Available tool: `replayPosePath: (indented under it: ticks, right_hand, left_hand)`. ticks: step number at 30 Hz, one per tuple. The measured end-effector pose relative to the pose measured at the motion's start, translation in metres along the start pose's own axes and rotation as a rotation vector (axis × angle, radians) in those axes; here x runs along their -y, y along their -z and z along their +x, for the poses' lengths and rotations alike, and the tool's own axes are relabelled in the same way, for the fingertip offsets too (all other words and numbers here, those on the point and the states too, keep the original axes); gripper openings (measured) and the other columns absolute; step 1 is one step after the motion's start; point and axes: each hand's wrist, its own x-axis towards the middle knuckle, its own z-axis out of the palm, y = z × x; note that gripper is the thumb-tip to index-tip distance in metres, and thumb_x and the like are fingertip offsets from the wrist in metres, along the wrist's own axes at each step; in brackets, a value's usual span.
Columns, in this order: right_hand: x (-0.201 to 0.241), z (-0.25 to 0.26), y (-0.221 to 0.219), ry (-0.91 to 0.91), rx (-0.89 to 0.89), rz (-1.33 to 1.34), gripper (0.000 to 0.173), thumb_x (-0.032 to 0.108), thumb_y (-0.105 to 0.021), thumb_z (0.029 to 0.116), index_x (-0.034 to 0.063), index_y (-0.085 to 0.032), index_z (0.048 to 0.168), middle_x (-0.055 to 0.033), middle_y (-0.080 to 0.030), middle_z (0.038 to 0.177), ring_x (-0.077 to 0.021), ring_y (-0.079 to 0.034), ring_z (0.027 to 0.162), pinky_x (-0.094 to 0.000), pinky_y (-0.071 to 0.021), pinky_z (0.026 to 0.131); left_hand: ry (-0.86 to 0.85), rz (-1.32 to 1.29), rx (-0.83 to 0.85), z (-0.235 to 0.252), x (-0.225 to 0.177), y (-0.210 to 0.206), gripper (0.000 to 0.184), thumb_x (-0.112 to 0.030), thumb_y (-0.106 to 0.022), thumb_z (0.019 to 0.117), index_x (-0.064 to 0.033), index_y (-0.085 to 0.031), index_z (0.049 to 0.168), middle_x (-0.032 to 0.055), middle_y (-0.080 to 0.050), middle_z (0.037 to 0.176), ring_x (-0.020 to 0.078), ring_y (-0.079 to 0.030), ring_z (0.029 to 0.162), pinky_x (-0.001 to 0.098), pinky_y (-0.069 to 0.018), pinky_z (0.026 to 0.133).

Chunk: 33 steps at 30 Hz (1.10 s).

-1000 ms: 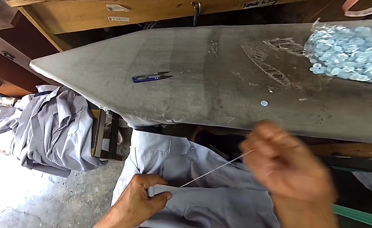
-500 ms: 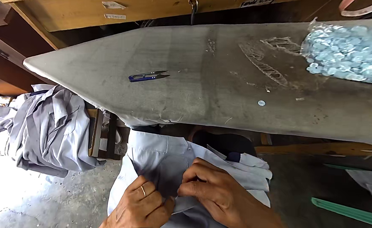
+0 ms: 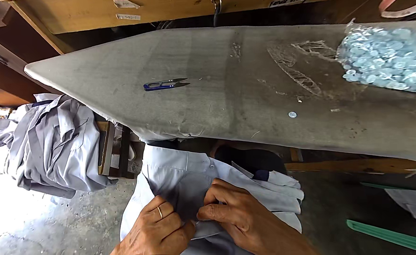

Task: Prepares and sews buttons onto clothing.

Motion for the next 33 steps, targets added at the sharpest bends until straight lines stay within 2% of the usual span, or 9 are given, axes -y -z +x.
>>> replayPosePath:
  ticks: [6, 9, 15, 18, 20, 23, 26, 29, 33]
  right_hand:
    - [-0.005, 0.002, 0.0, -0.01, 0.054, 0.15, 0.024, 0.016, -0.054, 0.1017, 0.0185, -0.078, 0.098, 0.0006, -0.06, 0.081, -0.0084, -0.056, 0.084, -0.02, -0.0445, 0.074]
    - [-0.011, 0.004, -0.001, -0.024, 0.088, 0.284, 0.021, 0.015, -0.057, 0.1009, 0.0138, -0.078, 0.095, 0.0, -0.06, 0.08, -0.0068, -0.056, 0.083, -0.0188, -0.0449, 0.075]
    - [-0.018, 0.008, -0.008, -0.077, 0.14, 0.523, 0.015, 0.012, -0.064, 0.0979, 0.0069, -0.076, 0.091, -0.0005, -0.063, 0.081, -0.0025, -0.058, 0.08, -0.0151, -0.0464, 0.07]
    - [-0.013, 0.008, -0.005, -0.146, 0.148, 0.522, 0.015, 0.014, -0.06, 0.1014, 0.0066, -0.073, 0.104, -0.0006, -0.072, 0.092, -0.0024, -0.067, 0.088, -0.0178, -0.0549, 0.078]
    - [-0.006, 0.009, 0.002, -0.178, 0.176, 0.511, 0.018, 0.018, -0.054, 0.1062, 0.0072, -0.062, 0.117, 0.0006, -0.07, 0.094, 0.0, -0.065, 0.083, -0.0159, -0.0541, 0.074]
    - [0.002, 0.008, 0.006, -0.152, 0.175, 0.459, 0.023, 0.025, -0.053, 0.1075, 0.0065, -0.057, 0.121, -0.0017, -0.065, 0.09, -0.0016, -0.062, 0.077, -0.0166, -0.0518, 0.068]
    - [0.008, 0.004, -0.002, -0.069, 0.112, 0.289, 0.02, 0.023, -0.057, 0.1052, 0.0077, -0.063, 0.116, -0.0055, -0.069, 0.097, -0.0077, -0.067, 0.089, -0.0209, -0.0552, 0.079]
    - [0.008, 0.002, -0.02, -0.002, -0.033, 0.168, 0.019, 0.021, -0.053, 0.1075, 0.0095, -0.067, 0.105, -0.0055, -0.07, 0.098, -0.0102, -0.068, 0.094, -0.021, -0.0553, 0.083]
    - [0.009, 0.0, -0.026, -0.01, -0.181, 0.189, 0.02, 0.024, -0.051, 0.1081, 0.0117, -0.065, 0.099, -0.0031, -0.069, 0.114, -0.0149, -0.063, 0.112, -0.0297, -0.0528, 0.097]
  left_hand:
    - [0.208, -0.264, 0.041, 0.003, 0.002, -0.002, 0.011, -0.019, -0.068, 0.0953, -0.0099, -0.074, 0.094, 0.0008, -0.063, 0.076, 0.0106, -0.057, 0.077, 0.0241, -0.0438, 0.076]
    - [0.306, -0.428, 0.085, 0.006, 0.003, 0.0, 0.01, -0.017, -0.072, 0.0931, -0.0067, -0.074, 0.094, 0.0025, -0.07, 0.083, 0.0085, -0.063, 0.083, 0.0226, -0.0493, 0.081]
    - [0.396, -0.553, 0.111, 0.009, 0.004, 0.001, 0.011, -0.015, -0.073, 0.0913, -0.0042, -0.074, 0.094, 0.0042, -0.072, 0.085, 0.0074, -0.066, 0.087, 0.0216, -0.0537, 0.081]
    - [0.515, -0.643, 0.129, 0.01, 0.004, 0.003, 0.011, -0.014, -0.074, 0.0913, -0.0035, -0.074, 0.095, 0.0029, -0.073, 0.086, 0.0034, -0.068, 0.083, 0.0196, -0.0564, 0.075]
    - [0.646, -0.726, 0.15, 0.011, 0.004, 0.003, 0.01, -0.013, -0.076, 0.0901, -0.0042, -0.074, 0.094, -0.0004, -0.072, 0.083, -0.001, -0.065, 0.074, 0.0162, -0.0547, 0.067]
    - [0.752, -0.832, 0.16, 0.012, 0.008, 0.003, 0.009, -0.013, -0.077, 0.0894, -0.0051, -0.073, 0.091, -0.0037, -0.069, 0.076, -0.0029, -0.061, 0.067, 0.0149, -0.0503, 0.061]
    - [0.78, -0.875, 0.155, 0.012, 0.01, 0.001, 0.009, -0.013, -0.076, 0.0891, -0.0057, -0.071, 0.087, -0.0055, -0.064, 0.072, -0.0036, -0.056, 0.064, 0.0141, -0.0457, 0.057]
    - [0.79, -0.886, 0.146, 0.013, 0.009, 0.0, 0.009, -0.012, -0.076, 0.0888, -0.0057, -0.07, 0.085, -0.006, -0.062, 0.07, -0.0036, -0.054, 0.062, 0.014, -0.0439, 0.056]
    - [0.822, -0.859, 0.131, 0.014, 0.009, -0.001, 0.008, -0.013, -0.076, 0.0904, -0.0059, -0.072, 0.09, -0.0052, -0.067, 0.075, -0.0032, -0.059, 0.067, 0.0148, -0.0488, 0.061]
